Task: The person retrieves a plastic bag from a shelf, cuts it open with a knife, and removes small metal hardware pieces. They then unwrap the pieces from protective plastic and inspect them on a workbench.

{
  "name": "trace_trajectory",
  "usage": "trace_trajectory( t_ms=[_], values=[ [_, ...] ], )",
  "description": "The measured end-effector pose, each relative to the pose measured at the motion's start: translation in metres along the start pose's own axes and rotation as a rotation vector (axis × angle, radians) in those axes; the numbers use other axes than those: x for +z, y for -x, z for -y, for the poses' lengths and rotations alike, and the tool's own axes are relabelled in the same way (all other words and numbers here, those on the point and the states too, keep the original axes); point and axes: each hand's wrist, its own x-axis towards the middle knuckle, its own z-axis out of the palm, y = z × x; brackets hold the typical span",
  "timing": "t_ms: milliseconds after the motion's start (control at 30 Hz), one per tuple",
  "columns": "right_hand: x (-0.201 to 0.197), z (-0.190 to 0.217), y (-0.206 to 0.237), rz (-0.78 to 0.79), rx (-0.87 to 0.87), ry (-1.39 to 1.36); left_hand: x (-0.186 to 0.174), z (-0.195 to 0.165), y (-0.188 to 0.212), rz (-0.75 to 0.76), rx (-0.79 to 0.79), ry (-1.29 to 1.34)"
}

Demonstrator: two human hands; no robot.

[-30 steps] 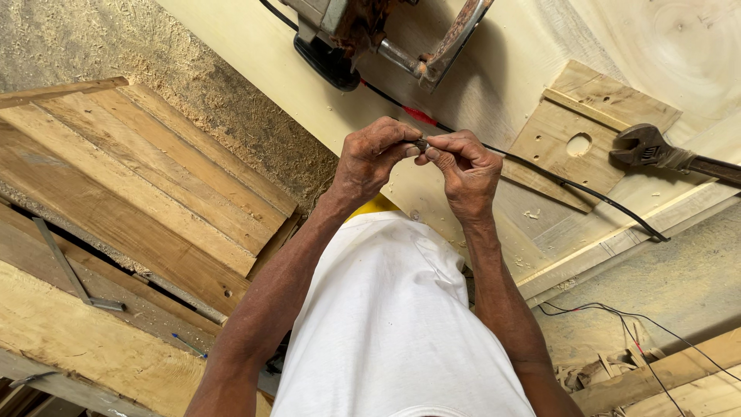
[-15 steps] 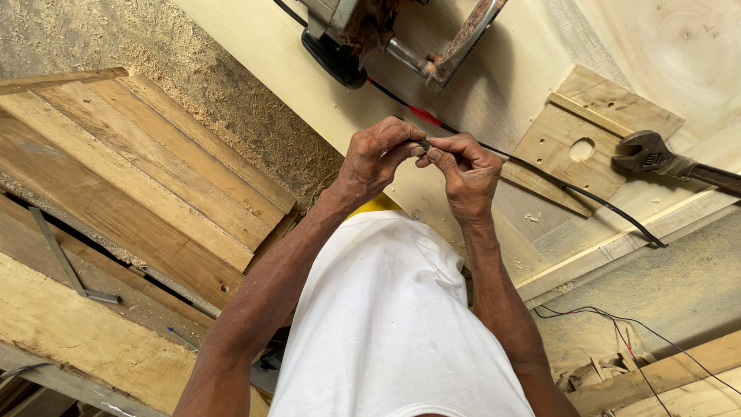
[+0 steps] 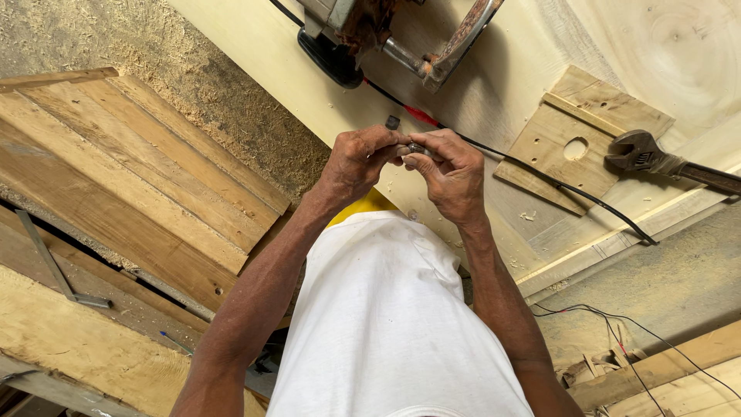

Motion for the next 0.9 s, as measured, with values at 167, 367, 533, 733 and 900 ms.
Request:
trace_trajectory(
  t_ms=[167,367,533,733,900],
  values=[
    [0.005,0.008,0.001,0.014,-0.050,0.207,-0.003,-0.005,0.007,-0.028,0.024,0.084],
    [0.004,0.007,0.005,0.012,-0.062,0.168,-0.004,-0.014,0.011,-0.048,0.020,0.117],
    [0.004,0.004,0.010,0.032,0.013,0.142,-0.005,-0.012,0.014,-0.036,0.007,0.028],
    [0.005,0.002,0.011,0.055,0.011,0.140,-0.003,-0.007,0.019,-0.051,0.036,0.012],
    [0.006,0.003,0.013,0.067,0.027,0.121,-0.005,-0.007,0.022,-0.058,0.063,0.031]
  ],
)
